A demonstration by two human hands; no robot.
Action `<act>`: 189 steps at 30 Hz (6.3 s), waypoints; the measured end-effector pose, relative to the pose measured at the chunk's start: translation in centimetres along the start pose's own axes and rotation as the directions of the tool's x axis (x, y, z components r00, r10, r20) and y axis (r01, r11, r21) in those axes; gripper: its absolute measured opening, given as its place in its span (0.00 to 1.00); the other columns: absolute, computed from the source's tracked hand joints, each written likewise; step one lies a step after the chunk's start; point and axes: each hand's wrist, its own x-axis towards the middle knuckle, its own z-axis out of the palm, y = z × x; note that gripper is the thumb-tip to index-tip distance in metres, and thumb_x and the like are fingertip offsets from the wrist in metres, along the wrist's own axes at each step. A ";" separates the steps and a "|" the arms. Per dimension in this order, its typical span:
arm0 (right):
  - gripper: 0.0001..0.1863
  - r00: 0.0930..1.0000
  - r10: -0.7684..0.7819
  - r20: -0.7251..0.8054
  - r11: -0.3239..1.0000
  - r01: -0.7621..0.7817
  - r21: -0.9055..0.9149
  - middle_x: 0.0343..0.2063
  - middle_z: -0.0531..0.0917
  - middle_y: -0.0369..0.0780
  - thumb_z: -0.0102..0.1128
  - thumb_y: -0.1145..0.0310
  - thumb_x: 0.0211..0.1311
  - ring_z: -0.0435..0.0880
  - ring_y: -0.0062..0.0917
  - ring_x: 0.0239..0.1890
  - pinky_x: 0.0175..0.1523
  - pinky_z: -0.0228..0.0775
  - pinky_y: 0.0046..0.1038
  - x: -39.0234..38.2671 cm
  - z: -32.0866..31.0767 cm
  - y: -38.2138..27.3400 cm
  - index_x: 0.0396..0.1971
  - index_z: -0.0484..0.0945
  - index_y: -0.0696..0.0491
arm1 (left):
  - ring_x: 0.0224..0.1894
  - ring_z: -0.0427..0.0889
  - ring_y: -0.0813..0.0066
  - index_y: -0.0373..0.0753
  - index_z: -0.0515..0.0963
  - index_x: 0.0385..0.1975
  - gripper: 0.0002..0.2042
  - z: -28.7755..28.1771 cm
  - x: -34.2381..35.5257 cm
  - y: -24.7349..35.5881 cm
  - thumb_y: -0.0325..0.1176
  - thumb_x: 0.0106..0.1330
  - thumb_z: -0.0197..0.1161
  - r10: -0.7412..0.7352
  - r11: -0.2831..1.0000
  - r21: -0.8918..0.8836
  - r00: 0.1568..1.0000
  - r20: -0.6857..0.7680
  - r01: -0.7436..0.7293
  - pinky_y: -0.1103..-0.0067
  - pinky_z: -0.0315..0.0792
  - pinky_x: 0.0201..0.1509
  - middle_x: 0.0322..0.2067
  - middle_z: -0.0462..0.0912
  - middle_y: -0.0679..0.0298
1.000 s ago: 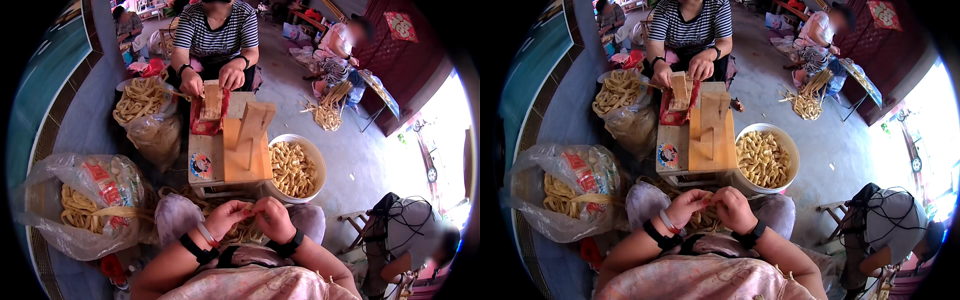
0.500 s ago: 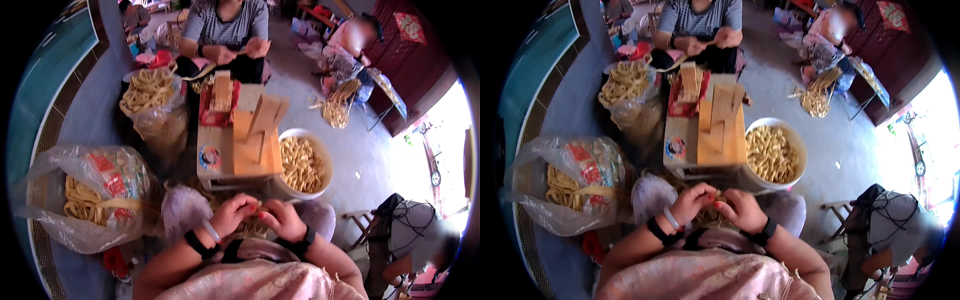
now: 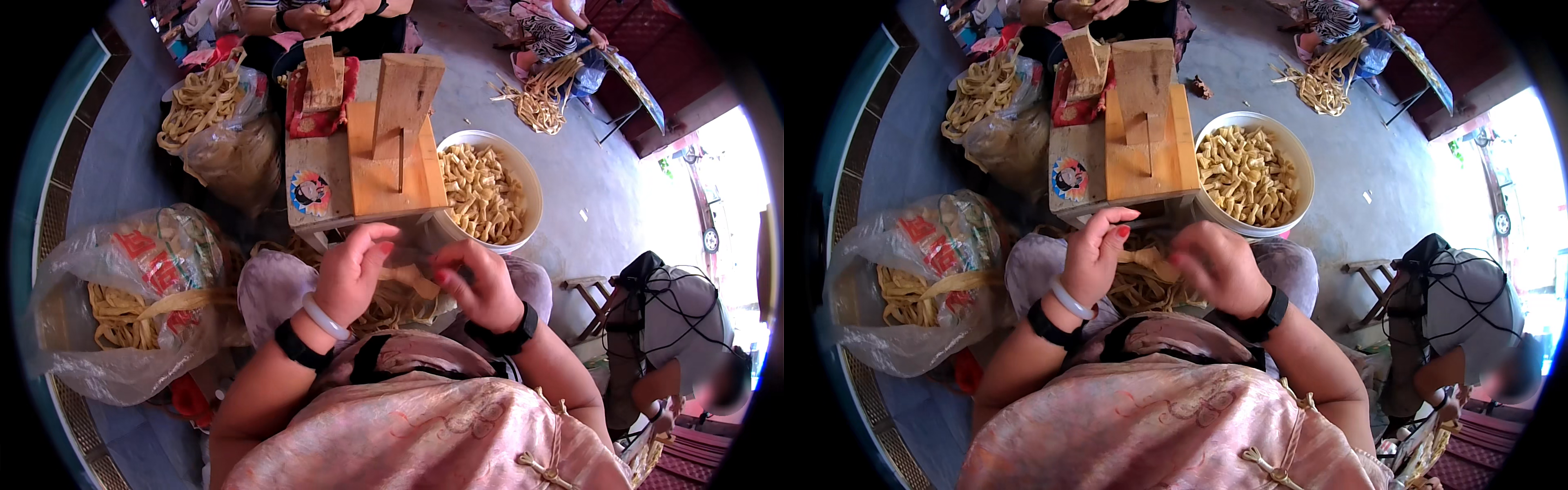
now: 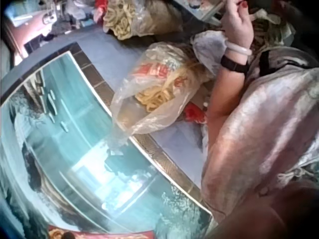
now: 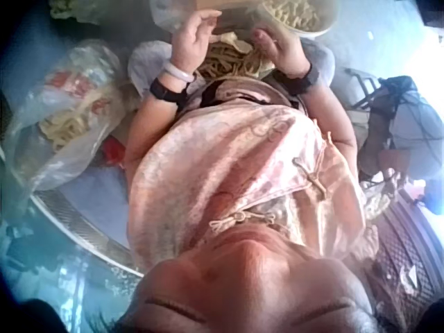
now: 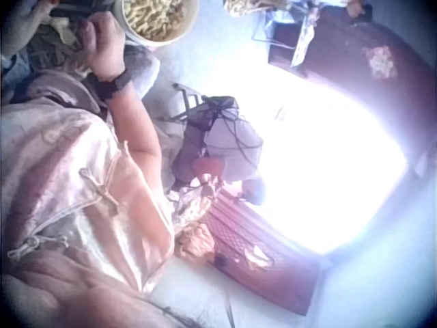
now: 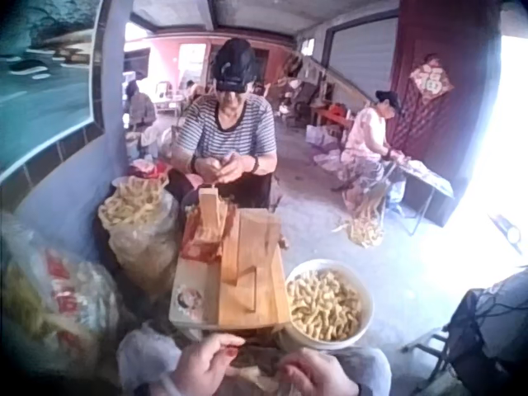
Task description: The person manipulates strips of dough by hand, folding and pressing them into small shapes before placing them into a white container bucket.
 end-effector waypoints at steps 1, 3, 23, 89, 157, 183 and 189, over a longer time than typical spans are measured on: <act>0.13 0.994 -0.098 0.045 0.995 0.099 -0.024 0.29 0.79 0.43 0.67 0.73 0.52 0.80 0.38 0.29 0.34 0.72 0.33 0.7 0.3 -0.8 0.36 0.75 0.56 | 0.33 0.85 0.63 0.39 0.75 0.48 0.10 0.2 0.0 0.1 0.27 0.68 0.55 0.060 0.998 0.019 0.998 0.000 -0.060 0.75 0.75 0.36 0.31 0.83 0.55; 0.13 0.946 -0.270 0.179 0.953 0.289 -0.090 0.24 0.77 0.43 0.66 0.75 0.48 0.78 0.41 0.27 0.32 0.71 0.38 2.3 1.2 -2.1 0.34 0.72 0.55 | 0.31 0.84 0.56 0.42 0.73 0.52 0.14 0.4 0.5 0.1 0.27 0.67 0.56 0.181 0.982 0.052 0.984 -0.006 -0.180 0.72 0.76 0.34 0.28 0.83 0.55; 0.07 0.979 -0.160 -0.125 0.935 0.109 -0.336 0.27 0.78 0.43 0.58 0.80 0.51 0.79 0.41 0.27 0.32 0.73 0.37 10.1 0.3 4.0 0.30 0.75 0.55 | 0.24 0.76 0.75 0.32 0.76 0.30 0.10 -1.9 8.6 -3.8 0.34 0.67 0.60 -0.203 0.979 0.001 0.979 0.011 0.203 0.78 0.70 0.30 0.21 0.79 0.59; 0.10 0.886 -0.380 0.264 0.750 0.463 -0.473 0.24 0.74 0.36 0.54 0.69 0.50 0.75 0.30 0.29 0.36 0.67 0.33 0.4 -0.3 0.1 0.34 0.73 0.53 | 0.22 0.68 0.85 0.41 0.72 0.36 0.05 -1.3 -2.8 -4.3 0.34 0.69 0.59 -0.305 0.737 -0.314 0.709 0.636 0.599 0.83 0.65 0.27 0.23 0.72 0.71; 0.12 0.991 -0.091 0.094 0.966 0.111 -0.234 0.28 0.78 0.43 0.64 0.76 0.49 0.79 0.39 0.32 0.40 0.73 0.34 1.0 4.0 -0.3 0.36 0.76 0.56 | 0.43 0.74 0.84 0.35 0.75 0.48 0.12 -0.1 -2.4 -4.1 0.25 0.67 0.60 -0.256 0.564 -0.693 0.893 0.371 0.449 0.85 0.68 0.50 0.43 0.79 0.69; 0.08 0.935 -0.247 0.253 0.961 0.271 -0.061 0.19 0.75 0.42 0.62 0.76 0.50 0.77 0.41 0.23 0.29 0.69 0.39 2.4 2.3 -1.7 0.29 0.72 0.54 | 0.37 0.85 0.61 0.38 0.74 0.43 0.07 -0.3 0.4 0.5 0.27 0.68 0.55 0.005 1.000 0.013 1.000 0.009 -0.006 0.74 0.77 0.38 0.33 0.84 0.56; 0.07 0.969 -0.188 0.158 0.969 0.209 -0.131 0.20 0.76 0.43 0.61 0.79 0.50 0.77 0.42 0.24 0.29 0.70 0.39 3.0 1.1 -0.5 0.27 0.71 0.55 | 0.24 0.72 0.86 0.35 0.76 0.37 0.08 -3.3 1.8 -2.0 0.34 0.71 0.56 -0.359 0.837 -0.214 0.800 0.481 0.504 0.85 0.69 0.29 0.22 0.75 0.72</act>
